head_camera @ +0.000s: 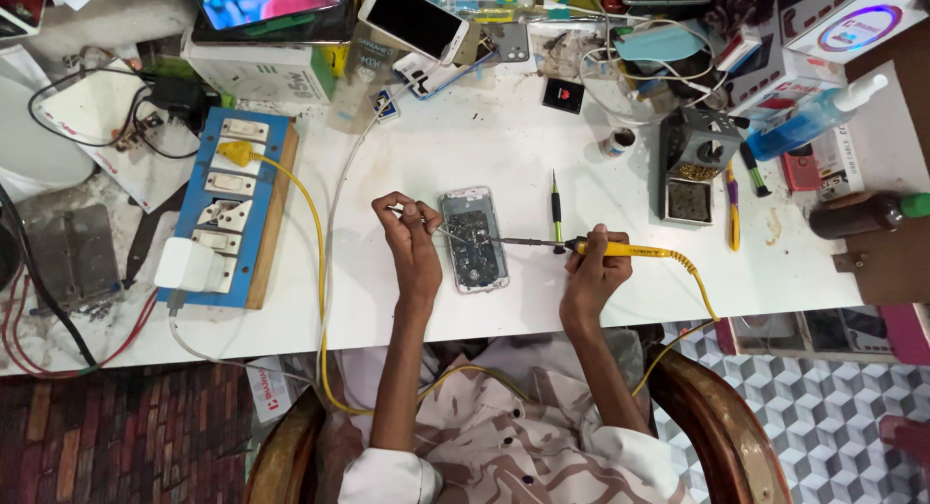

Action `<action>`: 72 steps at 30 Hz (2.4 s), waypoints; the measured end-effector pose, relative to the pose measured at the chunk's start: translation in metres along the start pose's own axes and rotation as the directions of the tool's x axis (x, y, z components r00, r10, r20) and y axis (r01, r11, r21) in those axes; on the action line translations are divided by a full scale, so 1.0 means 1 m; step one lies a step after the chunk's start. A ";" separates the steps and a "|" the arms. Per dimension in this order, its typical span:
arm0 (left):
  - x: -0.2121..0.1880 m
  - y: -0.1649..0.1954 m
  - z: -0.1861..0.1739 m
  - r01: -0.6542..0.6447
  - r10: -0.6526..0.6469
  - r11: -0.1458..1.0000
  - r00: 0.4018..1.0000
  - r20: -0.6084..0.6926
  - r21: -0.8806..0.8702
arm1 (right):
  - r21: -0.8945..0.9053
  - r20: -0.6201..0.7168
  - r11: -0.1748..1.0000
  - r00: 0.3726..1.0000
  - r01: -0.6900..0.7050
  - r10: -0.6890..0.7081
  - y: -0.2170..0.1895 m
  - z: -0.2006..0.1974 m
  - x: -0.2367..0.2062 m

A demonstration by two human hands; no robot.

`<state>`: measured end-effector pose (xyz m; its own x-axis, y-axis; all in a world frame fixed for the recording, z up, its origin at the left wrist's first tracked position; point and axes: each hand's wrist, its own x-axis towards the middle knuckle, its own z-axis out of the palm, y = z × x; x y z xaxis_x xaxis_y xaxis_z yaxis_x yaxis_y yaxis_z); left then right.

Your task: The person solders a circuit board using a soldering iron and solder wire. They hold the board steady with one hand while applying heat and solder with the other, working on various points across the board.

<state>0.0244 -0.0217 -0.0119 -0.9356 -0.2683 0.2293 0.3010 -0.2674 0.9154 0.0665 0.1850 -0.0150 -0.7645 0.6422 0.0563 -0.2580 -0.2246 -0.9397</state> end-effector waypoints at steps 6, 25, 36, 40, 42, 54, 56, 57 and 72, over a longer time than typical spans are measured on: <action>0.001 0.002 -0.001 -0.020 0.020 0.997 1.000 -0.002 0.077 | 0.013 0.033 1.000 0.999 0.022 -0.023 0.001 0.000 0.001; -0.004 0.005 0.001 -0.037 0.037 0.996 0.999 -0.004 0.086 | -0.073 0.039 0.997 0.999 0.029 -0.026 -0.003 -0.002 -0.004; -0.006 0.002 0.000 -0.017 0.018 0.995 1.000 -0.004 0.103 | -0.200 0.065 0.973 0.992 0.118 -0.107 -0.010 -0.001 -0.012; -0.005 0.001 0.001 -0.035 0.034 0.992 0.999 0.007 0.125 | -0.182 0.083 0.971 0.986 0.155 -0.142 -0.008 -0.003 -0.013; -0.005 0.000 0.001 -0.025 0.025 0.993 1.000 0.002 0.114 | -0.166 0.113 0.970 0.980 0.180 -0.162 -0.007 -0.004 -0.015; -0.005 0.001 0.002 -0.052 0.052 0.996 0.999 -0.001 0.079 | -0.173 0.252 0.940 0.936 0.294 -0.246 0.000 -0.010 -0.015; -0.005 0.001 0.002 -0.053 0.054 0.994 0.998 -0.010 0.090 | -0.164 0.223 0.958 0.955 0.237 -0.198 0.000 -0.009 -0.015; -0.005 0.002 0.001 -0.051 0.053 0.994 0.998 -0.016 0.095 | -0.160 0.173 0.973 0.975 0.165 -0.137 0.000 -0.007 -0.014; -0.007 0.000 -0.001 -0.072 0.076 0.988 0.997 -0.024 0.137 | -0.261 0.127 0.952 0.983 0.162 -0.133 -0.008 0.003 -0.015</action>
<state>0.0317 -0.0210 -0.0138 -0.9054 -0.3099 0.2900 0.3393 -0.1179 0.9333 0.0782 0.1746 -0.0070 -0.7920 0.5682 0.2232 -0.2154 0.0819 -0.9731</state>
